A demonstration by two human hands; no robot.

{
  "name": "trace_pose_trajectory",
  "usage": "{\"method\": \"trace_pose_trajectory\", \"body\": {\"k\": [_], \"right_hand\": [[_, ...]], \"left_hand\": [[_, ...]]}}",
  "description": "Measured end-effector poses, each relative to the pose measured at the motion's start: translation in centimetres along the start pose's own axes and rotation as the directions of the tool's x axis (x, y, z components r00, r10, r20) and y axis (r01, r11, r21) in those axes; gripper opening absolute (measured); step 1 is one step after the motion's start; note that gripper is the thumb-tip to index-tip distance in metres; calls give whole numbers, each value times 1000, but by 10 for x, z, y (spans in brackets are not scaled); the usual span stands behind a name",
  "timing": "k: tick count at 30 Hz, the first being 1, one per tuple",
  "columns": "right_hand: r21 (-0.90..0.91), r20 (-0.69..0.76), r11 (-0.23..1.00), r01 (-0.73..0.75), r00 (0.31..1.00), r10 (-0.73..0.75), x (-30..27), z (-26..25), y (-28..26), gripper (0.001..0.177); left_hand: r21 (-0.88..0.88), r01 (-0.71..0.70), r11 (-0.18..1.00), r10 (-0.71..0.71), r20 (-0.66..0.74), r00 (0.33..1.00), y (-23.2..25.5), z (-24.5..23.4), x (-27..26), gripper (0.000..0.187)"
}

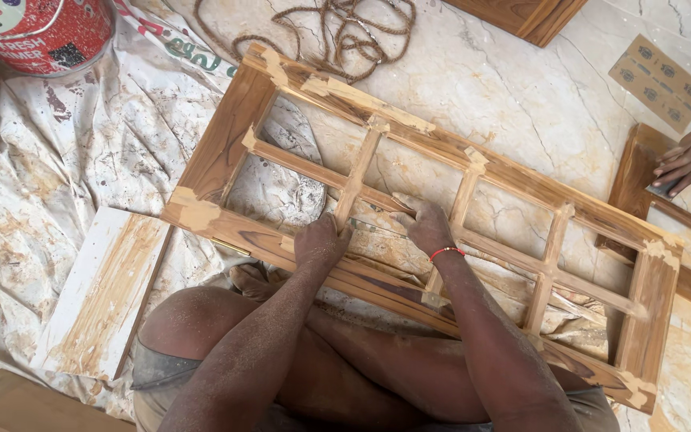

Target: The person sits on the floor and sands a wooden window frame with a sanding block. They hold the frame with one hand and rub the sanding block along the edges and joints, occasionally repositioning the frame to reach different sections.

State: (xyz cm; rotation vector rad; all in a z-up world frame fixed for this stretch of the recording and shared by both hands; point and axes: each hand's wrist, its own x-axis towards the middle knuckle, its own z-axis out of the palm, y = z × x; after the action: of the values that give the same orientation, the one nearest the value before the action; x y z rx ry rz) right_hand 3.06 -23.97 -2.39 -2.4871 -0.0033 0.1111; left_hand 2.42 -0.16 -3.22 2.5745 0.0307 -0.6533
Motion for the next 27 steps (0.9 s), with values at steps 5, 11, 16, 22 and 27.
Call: {"method": "trace_pose_trajectory", "body": {"k": [5, 11, 16, 22, 27], "right_hand": [[-145, 1, 989, 32, 999, -32, -2, 12, 8, 50], [-145, -1, 988, 56, 998, -57, -2, 10, 14, 50], [-286, -58, 952, 110, 990, -132, -10, -6, 5, 31], [-408, 123, 882, 237, 971, -204, -91, -1, -35, 26], [-296, 335, 951, 91, 942, 14, -113, 6, -64, 23]], "left_hand": [[-25, -39, 999, 38, -17, 999, -10, 9, 4, 49], [-27, -116, 993, 117, 24, 993, -12, 16, 15, 49], [-25, -167, 986, 168, 48, 985, -9, 13, 13, 50], [-45, -220, 974, 224, 109, 969, -6, 5, 5, 47], [-35, -255, 966, 258, 111, 960, 0, 1, -1, 48]]}}
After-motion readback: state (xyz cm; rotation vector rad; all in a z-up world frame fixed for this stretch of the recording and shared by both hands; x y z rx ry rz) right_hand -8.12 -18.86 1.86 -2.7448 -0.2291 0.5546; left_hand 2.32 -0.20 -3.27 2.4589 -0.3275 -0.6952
